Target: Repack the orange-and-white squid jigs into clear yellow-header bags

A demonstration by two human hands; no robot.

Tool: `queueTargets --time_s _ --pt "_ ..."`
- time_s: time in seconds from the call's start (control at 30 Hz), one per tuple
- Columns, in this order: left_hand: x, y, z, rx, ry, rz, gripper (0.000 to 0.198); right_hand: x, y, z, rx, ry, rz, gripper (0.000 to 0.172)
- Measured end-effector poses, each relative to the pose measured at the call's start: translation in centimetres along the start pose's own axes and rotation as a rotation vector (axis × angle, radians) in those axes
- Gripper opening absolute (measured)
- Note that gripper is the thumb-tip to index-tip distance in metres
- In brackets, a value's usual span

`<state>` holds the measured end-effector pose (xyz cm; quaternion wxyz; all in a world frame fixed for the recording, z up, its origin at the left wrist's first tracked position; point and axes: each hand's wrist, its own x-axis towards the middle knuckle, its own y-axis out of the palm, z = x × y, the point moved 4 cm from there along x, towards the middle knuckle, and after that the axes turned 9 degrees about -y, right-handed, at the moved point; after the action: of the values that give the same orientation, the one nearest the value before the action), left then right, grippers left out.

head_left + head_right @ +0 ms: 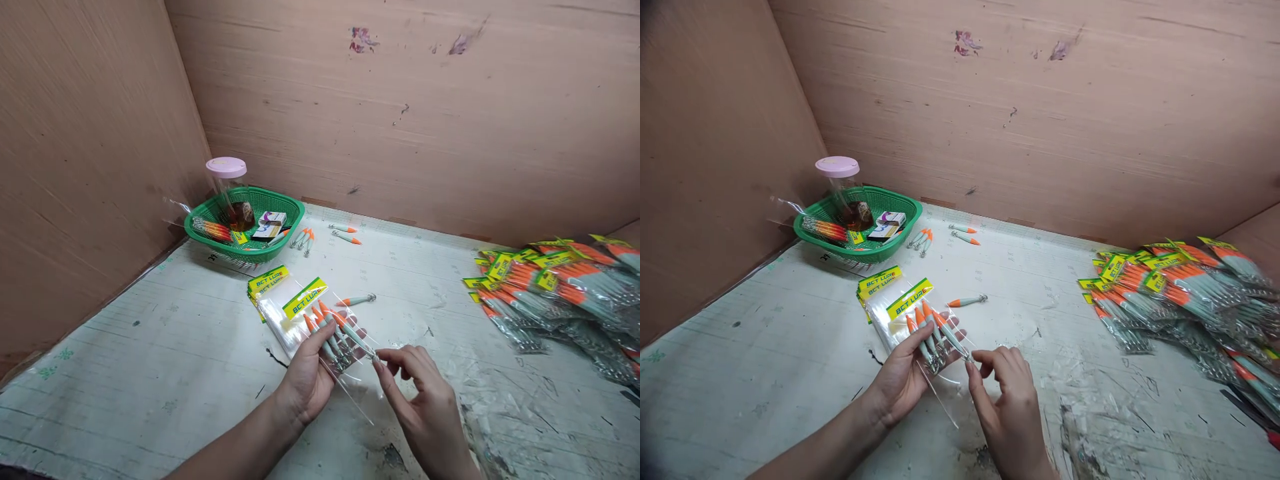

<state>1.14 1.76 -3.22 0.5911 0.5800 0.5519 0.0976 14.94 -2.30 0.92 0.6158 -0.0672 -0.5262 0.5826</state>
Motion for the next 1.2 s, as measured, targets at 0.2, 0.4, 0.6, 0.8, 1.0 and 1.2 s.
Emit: queueTargets --time_s 0.2,0.4,0.6,0.8,1.0,1.2 --pt "0.1 0.0 0.1 0.015 0.008 -0.019 0.026 -0.1 0.5 0.5 -0.077 -0.056 -0.055 0.008" --pt "-0.1 0.2 0.5 0.026 0.010 0.007 0.021 0.5 0.5 1.6 -0.264 -0.239 -0.140 0.019" --pt "-0.6 0.4 0.4 0.006 -0.027 0.038 0.035 1.4 -1.8 1.6 -0.123 -0.235 -0.164 0.010" --pt "-0.6 0.8 -2.1 -0.121 0.022 0.069 0.033 5.9 -0.5 -6.0 -0.010 -0.183 0.065 0.014" --pt "-0.5 0.9 -3.4 -0.217 0.029 0.036 0.037 7.0 3.6 -10.3 0.047 -0.234 0.280 0.014" --pt "-0.7 1.0 -4.9 -0.256 0.098 0.012 0.041 3.4 2.8 -8.4 0.088 -0.138 0.345 0.016"
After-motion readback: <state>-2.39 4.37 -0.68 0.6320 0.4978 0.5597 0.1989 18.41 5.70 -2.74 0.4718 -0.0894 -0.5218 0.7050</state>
